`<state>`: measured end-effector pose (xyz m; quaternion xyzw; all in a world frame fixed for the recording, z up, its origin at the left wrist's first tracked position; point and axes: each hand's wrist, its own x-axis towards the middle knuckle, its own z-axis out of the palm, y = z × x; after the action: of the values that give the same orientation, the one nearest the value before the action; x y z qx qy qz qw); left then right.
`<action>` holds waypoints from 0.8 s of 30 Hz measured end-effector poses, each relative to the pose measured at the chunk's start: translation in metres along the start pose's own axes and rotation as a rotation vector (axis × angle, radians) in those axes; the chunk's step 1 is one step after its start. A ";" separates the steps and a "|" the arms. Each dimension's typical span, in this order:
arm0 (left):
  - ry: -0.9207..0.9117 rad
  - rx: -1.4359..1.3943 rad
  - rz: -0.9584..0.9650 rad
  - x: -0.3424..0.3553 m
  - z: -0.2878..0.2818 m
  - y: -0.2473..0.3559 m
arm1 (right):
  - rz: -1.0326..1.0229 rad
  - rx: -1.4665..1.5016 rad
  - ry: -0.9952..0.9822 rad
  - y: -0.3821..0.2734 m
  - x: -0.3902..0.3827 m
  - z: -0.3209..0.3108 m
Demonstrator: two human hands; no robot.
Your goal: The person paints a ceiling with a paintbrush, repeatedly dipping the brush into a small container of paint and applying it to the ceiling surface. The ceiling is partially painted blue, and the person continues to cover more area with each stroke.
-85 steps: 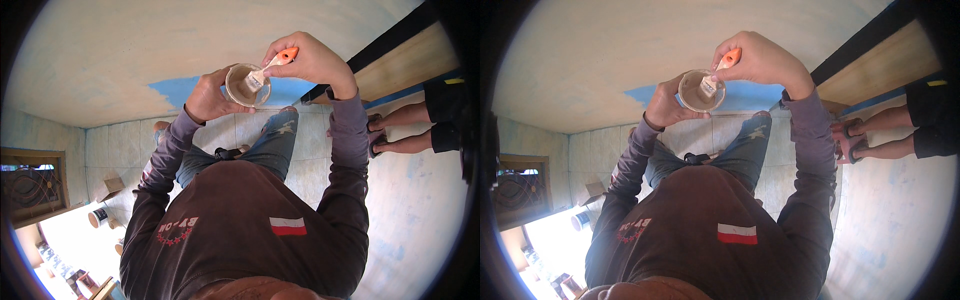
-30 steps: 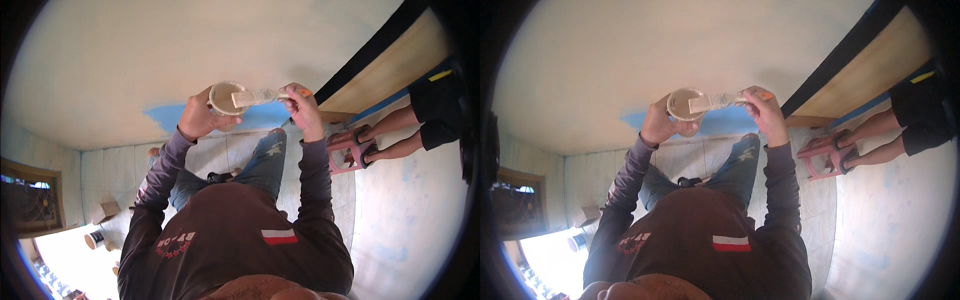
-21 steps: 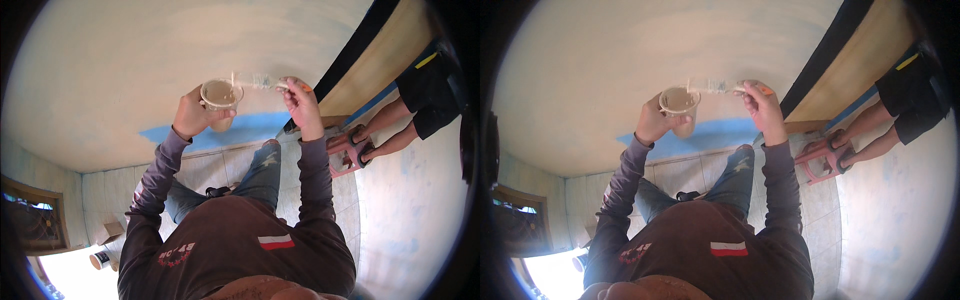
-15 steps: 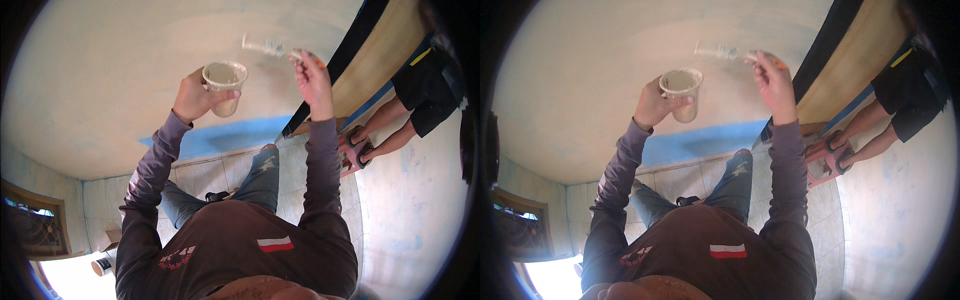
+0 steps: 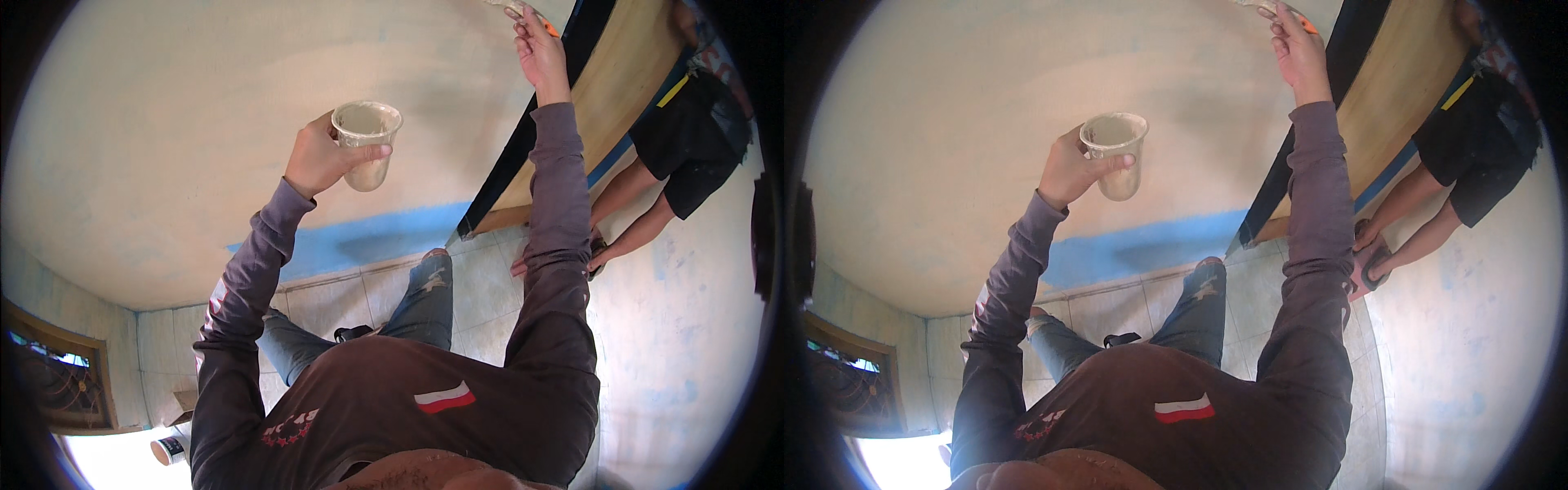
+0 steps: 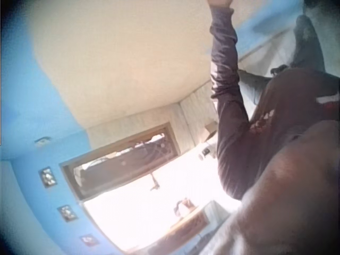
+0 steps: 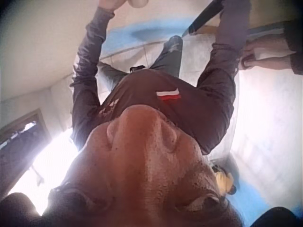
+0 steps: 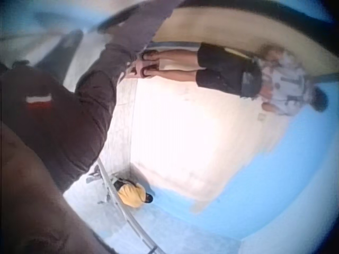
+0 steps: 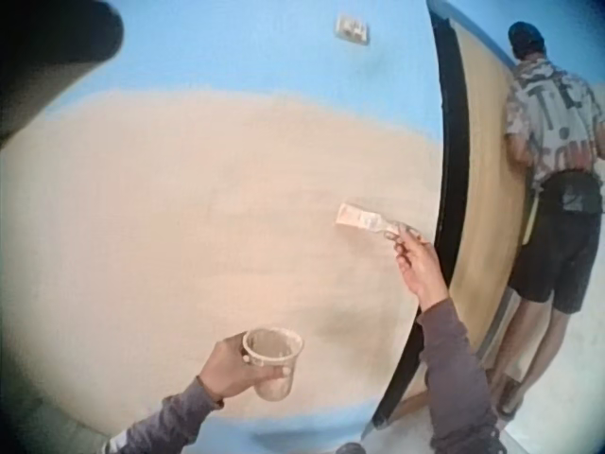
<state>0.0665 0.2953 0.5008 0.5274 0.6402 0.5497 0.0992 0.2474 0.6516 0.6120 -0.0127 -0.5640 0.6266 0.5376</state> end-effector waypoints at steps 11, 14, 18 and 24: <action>-0.029 -0.025 -0.032 -0.001 0.000 -0.013 | -0.279 -0.326 0.210 -0.045 0.011 -0.064; 0.022 -0.041 0.010 0.000 0.002 -0.023 | -0.500 -0.579 0.334 -0.067 -0.006 -0.063; 0.040 -0.020 -0.023 -0.003 0.007 -0.015 | -0.710 -0.992 0.451 -0.068 -0.018 -0.028; 0.054 -0.052 -0.036 -0.005 0.011 -0.016 | -1.099 -1.354 0.226 -0.044 -0.020 0.059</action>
<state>0.0669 0.3007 0.4813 0.4983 0.6375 0.5782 0.1053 0.2476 0.5874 0.6532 -0.1176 -0.6842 -0.1948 0.6929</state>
